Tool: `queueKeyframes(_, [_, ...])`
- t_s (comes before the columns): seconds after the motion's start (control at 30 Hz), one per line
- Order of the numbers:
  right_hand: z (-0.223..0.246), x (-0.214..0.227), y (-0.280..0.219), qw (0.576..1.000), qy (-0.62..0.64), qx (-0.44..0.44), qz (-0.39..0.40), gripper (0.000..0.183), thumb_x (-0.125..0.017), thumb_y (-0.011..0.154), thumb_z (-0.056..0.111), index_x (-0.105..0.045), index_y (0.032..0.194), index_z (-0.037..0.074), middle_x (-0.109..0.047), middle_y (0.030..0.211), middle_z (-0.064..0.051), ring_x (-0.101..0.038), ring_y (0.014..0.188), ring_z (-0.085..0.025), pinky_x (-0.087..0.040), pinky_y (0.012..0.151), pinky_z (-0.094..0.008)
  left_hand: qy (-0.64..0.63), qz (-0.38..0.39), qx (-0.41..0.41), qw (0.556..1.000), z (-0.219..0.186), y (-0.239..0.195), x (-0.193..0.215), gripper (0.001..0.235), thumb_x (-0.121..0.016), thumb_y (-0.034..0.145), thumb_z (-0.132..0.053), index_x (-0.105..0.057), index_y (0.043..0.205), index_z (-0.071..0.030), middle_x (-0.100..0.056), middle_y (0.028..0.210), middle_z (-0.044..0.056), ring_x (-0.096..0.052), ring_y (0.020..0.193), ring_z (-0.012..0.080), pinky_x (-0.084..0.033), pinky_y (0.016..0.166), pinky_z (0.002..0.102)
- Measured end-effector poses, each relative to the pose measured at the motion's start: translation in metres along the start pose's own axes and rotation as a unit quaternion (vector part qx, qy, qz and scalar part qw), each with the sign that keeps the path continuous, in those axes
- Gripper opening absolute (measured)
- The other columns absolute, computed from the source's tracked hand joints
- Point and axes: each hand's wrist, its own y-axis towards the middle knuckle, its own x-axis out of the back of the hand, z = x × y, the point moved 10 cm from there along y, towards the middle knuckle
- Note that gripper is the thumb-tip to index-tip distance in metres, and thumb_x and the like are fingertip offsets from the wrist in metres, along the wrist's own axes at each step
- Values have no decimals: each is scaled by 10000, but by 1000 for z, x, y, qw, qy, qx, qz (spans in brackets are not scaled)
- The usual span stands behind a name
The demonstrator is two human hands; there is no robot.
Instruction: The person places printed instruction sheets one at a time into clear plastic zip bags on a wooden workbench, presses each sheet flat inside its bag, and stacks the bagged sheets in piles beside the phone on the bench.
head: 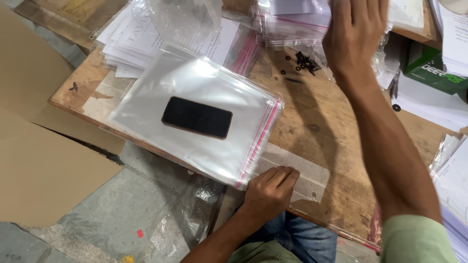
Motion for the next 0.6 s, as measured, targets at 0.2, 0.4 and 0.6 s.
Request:
queueKeyframes(0.2, [92, 154, -73, 969, 38, 10, 246, 264, -661, 892, -25, -773, 1121, 44, -656, 731, -84, -467, 531, -114, -337, 422, -297, -90, -54, 38, 994, 9, 3, 11, 274, -664, 939, 7, -680, 1206, 65, -738, 1118, 197, -761, 987, 331, -640, 845, 392])
queueKeyframes(0.4, [138, 200, -142, 888, 216, -162, 373, 483, -815, 706, 266, -700, 1105, 19, -709, 908, -116, -695, 773, -284, -541, 630, -414, -258, -47, 137, 955, 31, -12, 6, 578, -708, 946, -42, -457, 1424, 167, -663, 1168, 243, -738, 1009, 318, -644, 855, 377])
queueKeyframes(0.6, [155, 205, -167, 873, 292, -204, 333, 395, -755, 712, 43, -695, 1101, 9, -710, 972, -133, -689, 864, -323, -554, 739, -441, -186, 23, 203, 961, 14, -1, 14, 407, -717, 881, -5, -679, 1285, -32, -678, 1201, 225, -725, 1029, 318, -618, 832, 364])
